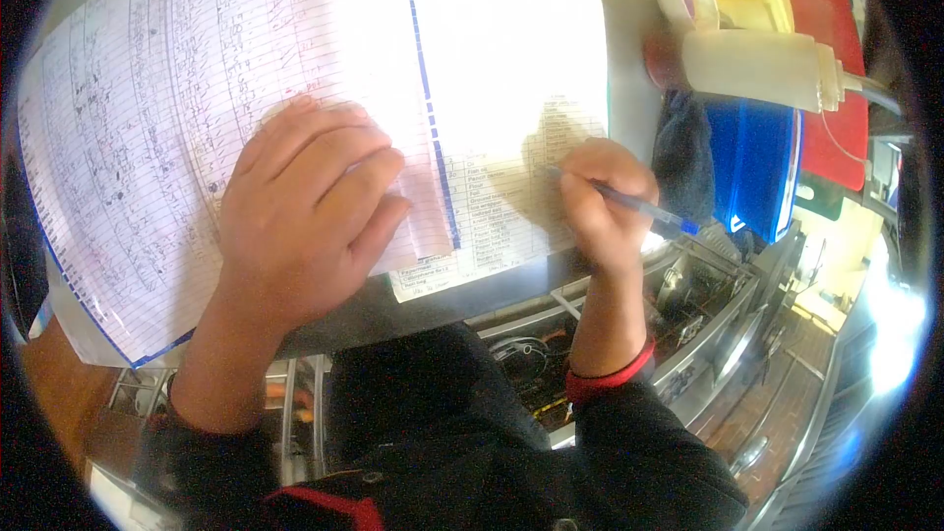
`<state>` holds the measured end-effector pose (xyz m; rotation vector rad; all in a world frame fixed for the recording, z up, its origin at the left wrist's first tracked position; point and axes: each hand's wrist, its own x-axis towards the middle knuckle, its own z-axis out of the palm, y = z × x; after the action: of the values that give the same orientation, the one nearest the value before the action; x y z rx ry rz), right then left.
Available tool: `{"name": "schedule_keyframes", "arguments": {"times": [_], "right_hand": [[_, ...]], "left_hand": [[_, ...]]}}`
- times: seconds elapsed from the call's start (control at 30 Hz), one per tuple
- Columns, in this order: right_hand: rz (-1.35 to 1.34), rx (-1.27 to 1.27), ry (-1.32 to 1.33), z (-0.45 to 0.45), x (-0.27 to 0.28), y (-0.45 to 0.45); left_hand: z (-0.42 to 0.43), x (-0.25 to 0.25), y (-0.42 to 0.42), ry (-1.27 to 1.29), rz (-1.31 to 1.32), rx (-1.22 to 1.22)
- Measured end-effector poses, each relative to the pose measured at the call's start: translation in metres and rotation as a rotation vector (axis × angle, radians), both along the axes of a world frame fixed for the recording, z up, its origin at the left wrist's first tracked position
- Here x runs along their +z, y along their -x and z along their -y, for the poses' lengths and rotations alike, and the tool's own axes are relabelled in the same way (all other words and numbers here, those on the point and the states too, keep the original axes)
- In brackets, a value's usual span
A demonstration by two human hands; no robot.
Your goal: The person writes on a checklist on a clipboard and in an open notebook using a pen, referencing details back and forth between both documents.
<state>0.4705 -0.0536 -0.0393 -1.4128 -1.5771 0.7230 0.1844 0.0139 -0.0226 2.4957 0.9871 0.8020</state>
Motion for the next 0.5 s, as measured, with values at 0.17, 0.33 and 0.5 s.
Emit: {"name": "schedule_keyframes", "arguments": {"times": [0.17,0.33,0.5], "right_hand": [[-0.079,-0.031,-0.036,0.000,-0.005,0.001],[-0.408,-0.176,0.102,-0.004,0.008,0.003],[-0.163,0.010,-0.002,-0.051,0.057,0.059]], "left_hand": [[0.000,-0.002,0.002,0.003,0.020,0.004],[-0.004,-0.003,0.004,0.013,0.051,-0.012],[-0.003,-0.007,0.004,0.019,0.059,0.007]]}}
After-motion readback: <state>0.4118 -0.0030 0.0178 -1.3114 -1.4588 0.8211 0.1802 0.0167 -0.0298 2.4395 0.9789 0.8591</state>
